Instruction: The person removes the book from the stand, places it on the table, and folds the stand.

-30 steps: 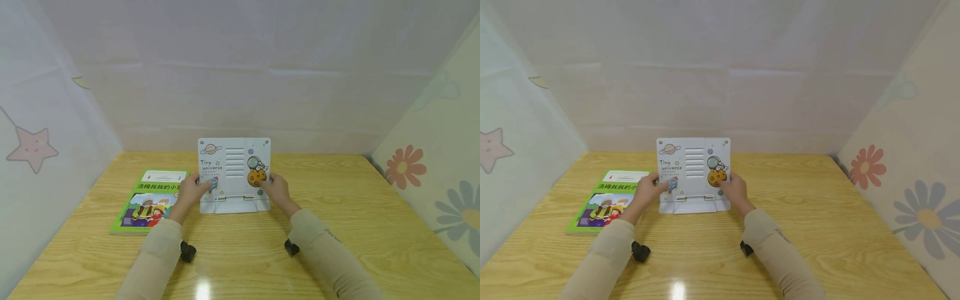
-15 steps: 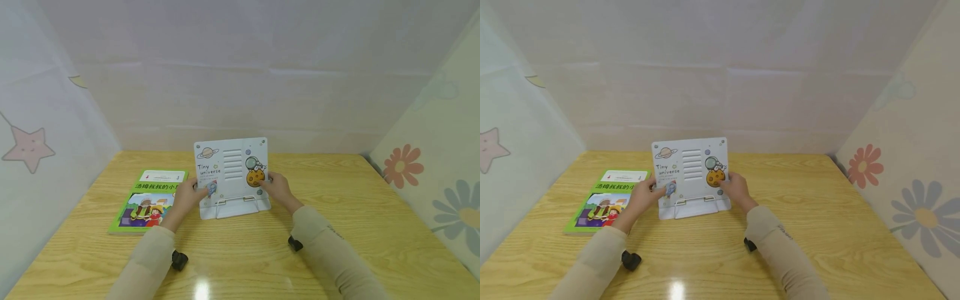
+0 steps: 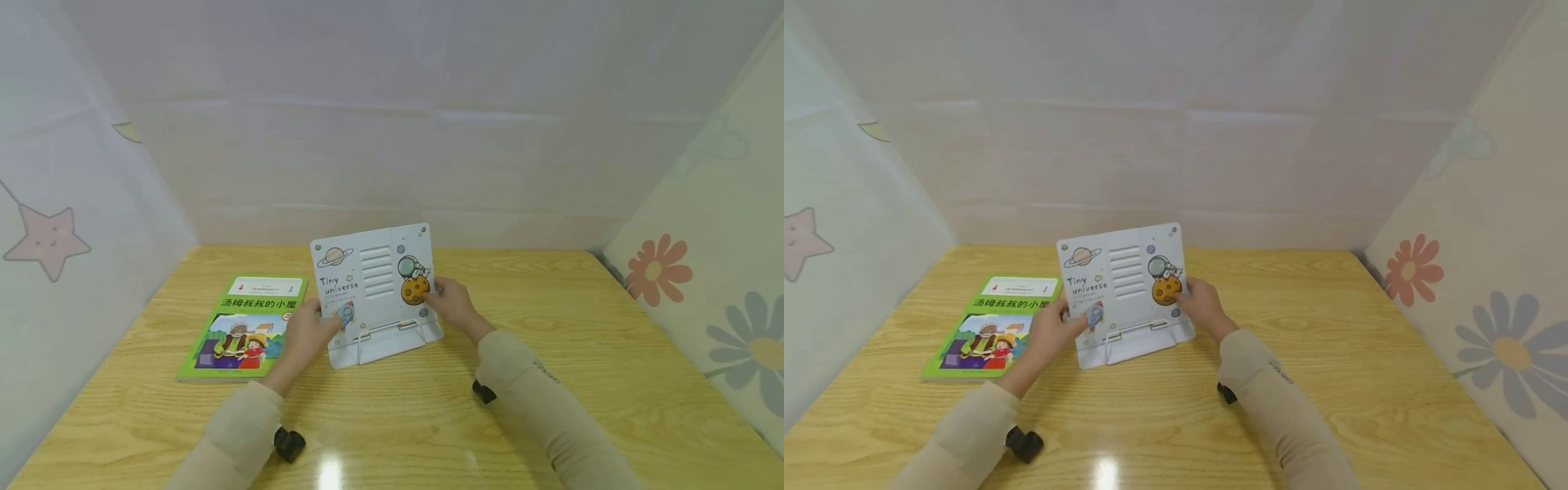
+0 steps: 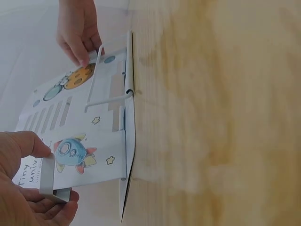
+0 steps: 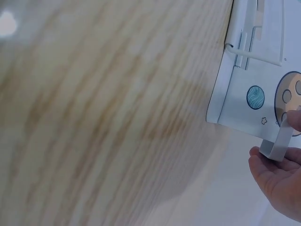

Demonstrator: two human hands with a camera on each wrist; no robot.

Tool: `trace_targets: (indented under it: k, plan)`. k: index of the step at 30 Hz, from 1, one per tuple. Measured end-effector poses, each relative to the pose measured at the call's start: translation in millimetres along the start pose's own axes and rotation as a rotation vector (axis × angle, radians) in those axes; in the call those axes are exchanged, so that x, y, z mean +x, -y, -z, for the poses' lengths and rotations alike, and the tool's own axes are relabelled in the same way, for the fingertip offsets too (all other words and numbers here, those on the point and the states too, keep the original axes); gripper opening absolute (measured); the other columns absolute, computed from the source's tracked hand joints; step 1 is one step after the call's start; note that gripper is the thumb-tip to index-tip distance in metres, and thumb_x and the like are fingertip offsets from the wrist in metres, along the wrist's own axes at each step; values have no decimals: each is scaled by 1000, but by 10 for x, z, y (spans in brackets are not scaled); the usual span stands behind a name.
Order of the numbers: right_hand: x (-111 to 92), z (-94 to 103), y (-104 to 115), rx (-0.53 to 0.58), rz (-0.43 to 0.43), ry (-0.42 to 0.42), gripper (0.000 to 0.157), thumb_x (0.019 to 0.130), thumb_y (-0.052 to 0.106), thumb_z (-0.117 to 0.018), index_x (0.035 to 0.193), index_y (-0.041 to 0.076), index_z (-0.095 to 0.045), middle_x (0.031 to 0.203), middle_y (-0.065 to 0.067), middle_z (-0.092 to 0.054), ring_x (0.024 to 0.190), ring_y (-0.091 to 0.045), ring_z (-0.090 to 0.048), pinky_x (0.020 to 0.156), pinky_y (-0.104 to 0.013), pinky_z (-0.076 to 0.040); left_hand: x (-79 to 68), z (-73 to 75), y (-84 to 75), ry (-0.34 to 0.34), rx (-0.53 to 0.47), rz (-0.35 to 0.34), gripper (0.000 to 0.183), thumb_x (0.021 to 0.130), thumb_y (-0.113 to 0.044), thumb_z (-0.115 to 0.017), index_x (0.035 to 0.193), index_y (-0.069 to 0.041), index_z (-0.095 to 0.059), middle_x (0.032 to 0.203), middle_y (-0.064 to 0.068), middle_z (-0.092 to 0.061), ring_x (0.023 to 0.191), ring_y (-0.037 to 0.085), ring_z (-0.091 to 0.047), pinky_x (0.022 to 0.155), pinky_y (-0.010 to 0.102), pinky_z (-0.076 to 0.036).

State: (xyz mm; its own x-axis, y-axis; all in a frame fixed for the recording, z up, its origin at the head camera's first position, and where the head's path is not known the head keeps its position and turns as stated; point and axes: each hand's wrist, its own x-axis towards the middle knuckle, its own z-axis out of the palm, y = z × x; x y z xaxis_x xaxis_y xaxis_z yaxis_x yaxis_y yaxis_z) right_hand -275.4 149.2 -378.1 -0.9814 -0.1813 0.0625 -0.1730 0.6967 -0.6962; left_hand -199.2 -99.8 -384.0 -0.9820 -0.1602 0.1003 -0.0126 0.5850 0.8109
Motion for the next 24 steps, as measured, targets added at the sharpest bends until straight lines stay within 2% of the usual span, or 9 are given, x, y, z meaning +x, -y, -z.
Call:
trace_targets:
  k: [5, 10, 13, 19, 24]
  plan:
    - [38, -5, -2, 38, -1, 23, 44, 84, 11, -53, 124, -4, -42, 117, -19, -50, 98, -27, -51, 78, -35, -45, -66, -28, -27, -29, 18, 14, 31, 66, -16, -64, 91, -2, -56, 84, 8, -57, 67, 19, -51, 52, 26, -44]
    - [91, -8, 5, -2, 40, 15, 43, 85, 10, -53, 124, -4, -42, 115, -19, -50, 96, -28, -51, 80, -36, -44, -147, -40, -59, -27, 12, 25, 29, 69, -20, -64, 90, -2, -56, 80, 7, -58, 60, 17, -52, 46, 25, -44]
    - [117, -2, 25, -25, 40, 20, 44, 85, 9, -52, 125, -4, -40, 119, -19, -48, 100, -29, -49, 83, -38, -41, -188, -49, -72, -36, 25, 18, 26, 71, -22, -64, 87, -3, -57, 79, 7, -59, 59, 16, -52, 45, 24, -43]
    - [197, 9, 22, -35, 47, 24, 45, 85, 8, -52, 126, -3, -38, 126, -19, -41, 113, -31, -39, 91, -39, -34, -238, -71, -87, -50, 34, -31, 24, 73, -23, -65, 84, -2, -58, 77, 6, -60, 59, 14, -52, 46, 23, -43]
    - [246, 7, 9, -52, 69, 16, 44, 84, 6, -52, 125, -5, -40, 124, -19, -43, 105, -29, -47, 86, -36, -40, -278, -85, -102, -63, 56, -80, 24, 73, -22, -66, 81, -1, -58, 70, 5, -60, 53, 11, -50, 42, 22, -40]
